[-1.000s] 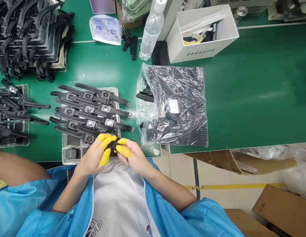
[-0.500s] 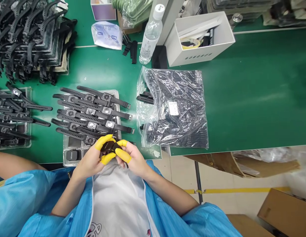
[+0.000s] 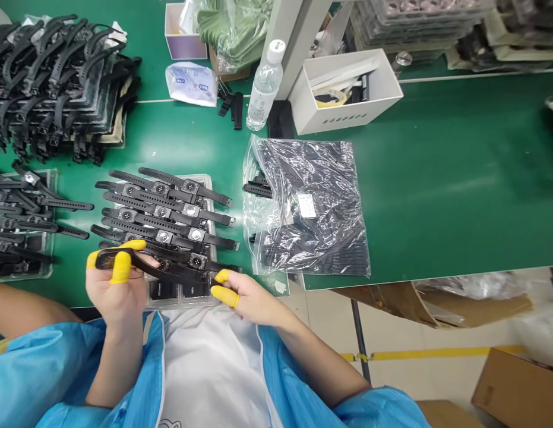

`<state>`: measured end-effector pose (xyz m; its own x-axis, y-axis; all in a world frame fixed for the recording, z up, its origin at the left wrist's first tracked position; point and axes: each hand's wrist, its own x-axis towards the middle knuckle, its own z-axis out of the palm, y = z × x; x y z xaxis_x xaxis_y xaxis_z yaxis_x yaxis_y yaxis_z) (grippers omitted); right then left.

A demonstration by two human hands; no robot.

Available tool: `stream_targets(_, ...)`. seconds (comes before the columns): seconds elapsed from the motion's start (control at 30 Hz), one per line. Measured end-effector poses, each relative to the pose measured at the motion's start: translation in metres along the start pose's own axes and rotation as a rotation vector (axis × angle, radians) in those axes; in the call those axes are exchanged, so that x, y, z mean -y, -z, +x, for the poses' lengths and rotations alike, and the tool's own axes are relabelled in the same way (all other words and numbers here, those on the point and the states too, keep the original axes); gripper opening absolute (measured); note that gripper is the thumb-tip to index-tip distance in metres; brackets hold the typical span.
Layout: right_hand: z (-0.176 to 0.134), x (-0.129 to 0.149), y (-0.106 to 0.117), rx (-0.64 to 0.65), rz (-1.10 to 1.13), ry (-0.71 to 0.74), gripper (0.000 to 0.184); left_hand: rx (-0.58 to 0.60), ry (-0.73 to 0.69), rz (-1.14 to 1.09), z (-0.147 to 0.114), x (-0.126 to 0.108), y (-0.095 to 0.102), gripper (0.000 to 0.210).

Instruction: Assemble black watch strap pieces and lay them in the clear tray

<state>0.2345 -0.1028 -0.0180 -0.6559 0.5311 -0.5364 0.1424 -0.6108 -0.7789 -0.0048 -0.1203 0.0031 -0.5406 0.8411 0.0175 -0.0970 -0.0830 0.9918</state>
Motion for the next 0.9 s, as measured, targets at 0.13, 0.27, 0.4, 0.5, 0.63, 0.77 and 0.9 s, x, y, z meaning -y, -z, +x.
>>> stream_targets(0.13, 0.002, 0.003, -0.010, -0.070, 0.158, 0.142, 0.044, 0.525, 0.022, 0.296, -0.010, 0.004, 0.000, 0.031)
stream_targets(0.27, 0.006, 0.007, -0.024, 0.002, 0.203, 0.139, 0.045, 0.816, -0.343, 0.547, -0.024, 0.018, -0.005, 0.059)
stream_targets(0.4, 0.009, 0.005, -0.025, 0.091, 0.235, 0.130, 0.044, 0.884, -0.412, 0.648, -0.025, 0.021, -0.006, 0.069)
stream_targets(0.5, 0.011, -0.001, -0.024, 0.071, 0.350, 0.137, 0.041, 0.894, -0.400, 0.639, -0.024, 0.021, -0.006, 0.065)
stream_targets(0.63, 0.012, -0.006, -0.027, 0.008, 0.448, 0.142, 0.039, 0.838, -0.413, 0.598, -0.028, 0.023, -0.008, 0.066)
stream_targets(0.77, 0.011, -0.003, -0.030, -0.005, 0.540, 0.132, 0.037, 0.900, -0.362, 0.556, -0.029, 0.017, -0.009, 0.064)
stream_targets(0.9, 0.009, 0.002, -0.030, -0.025, 0.572, 0.097, 0.037, 0.984, -0.309, 0.490, -0.026, 0.008, -0.009, 0.059)
